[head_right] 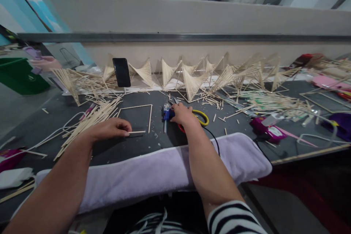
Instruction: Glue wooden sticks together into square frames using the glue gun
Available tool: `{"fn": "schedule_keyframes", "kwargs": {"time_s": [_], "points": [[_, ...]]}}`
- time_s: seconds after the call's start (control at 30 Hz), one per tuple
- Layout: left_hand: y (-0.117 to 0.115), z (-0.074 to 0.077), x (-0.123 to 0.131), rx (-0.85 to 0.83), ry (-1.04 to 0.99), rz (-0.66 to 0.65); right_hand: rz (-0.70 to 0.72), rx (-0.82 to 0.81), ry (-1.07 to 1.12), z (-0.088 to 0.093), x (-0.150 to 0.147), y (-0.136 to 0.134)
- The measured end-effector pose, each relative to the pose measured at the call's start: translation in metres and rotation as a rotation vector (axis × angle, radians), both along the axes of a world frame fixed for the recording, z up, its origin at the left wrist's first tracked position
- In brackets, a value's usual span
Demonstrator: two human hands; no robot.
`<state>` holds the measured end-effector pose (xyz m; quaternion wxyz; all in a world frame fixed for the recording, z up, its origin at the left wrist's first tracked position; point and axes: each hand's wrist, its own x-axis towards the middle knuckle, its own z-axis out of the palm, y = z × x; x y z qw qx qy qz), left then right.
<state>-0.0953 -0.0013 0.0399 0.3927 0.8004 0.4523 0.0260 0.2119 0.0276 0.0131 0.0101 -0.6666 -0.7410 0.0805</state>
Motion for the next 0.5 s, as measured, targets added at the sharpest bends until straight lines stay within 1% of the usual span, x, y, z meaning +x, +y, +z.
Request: {"fn": "schedule_keyframes", "kwargs": {"time_s": [0.07,0.1,0.2,0.23,0.27,0.33,0.4,0.5], "points": [[0.000,0.000,0.000,0.011,0.003,0.007,0.031,0.018,-0.002,0.005,0.001,-0.003],[0.000,0.000,-0.001,0.016,0.003,0.005,0.054,0.068,0.013,0.007,0.000,-0.004],[0.000,0.001,-0.002,0.037,-0.008,0.001,0.199,0.277,0.157,0.009,-0.017,-0.009],[0.000,0.001,-0.001,0.051,-0.010,0.005,0.270,0.308,0.223,0.007,-0.026,-0.011],[-0.001,0.001,-0.001,0.068,-0.009,0.014,0.328,0.303,0.283,0.005,-0.035,-0.014],[-0.002,0.001,0.001,0.098,-0.003,0.032,0.410,0.224,0.329,-0.003,-0.055,-0.020],[-0.004,0.002,0.004,0.118,0.011,0.039,0.399,0.174,0.330,-0.009,-0.070,-0.025],[-0.007,0.003,0.009,0.159,0.041,0.029,0.338,0.107,0.308,-0.013,-0.081,-0.030]]}}
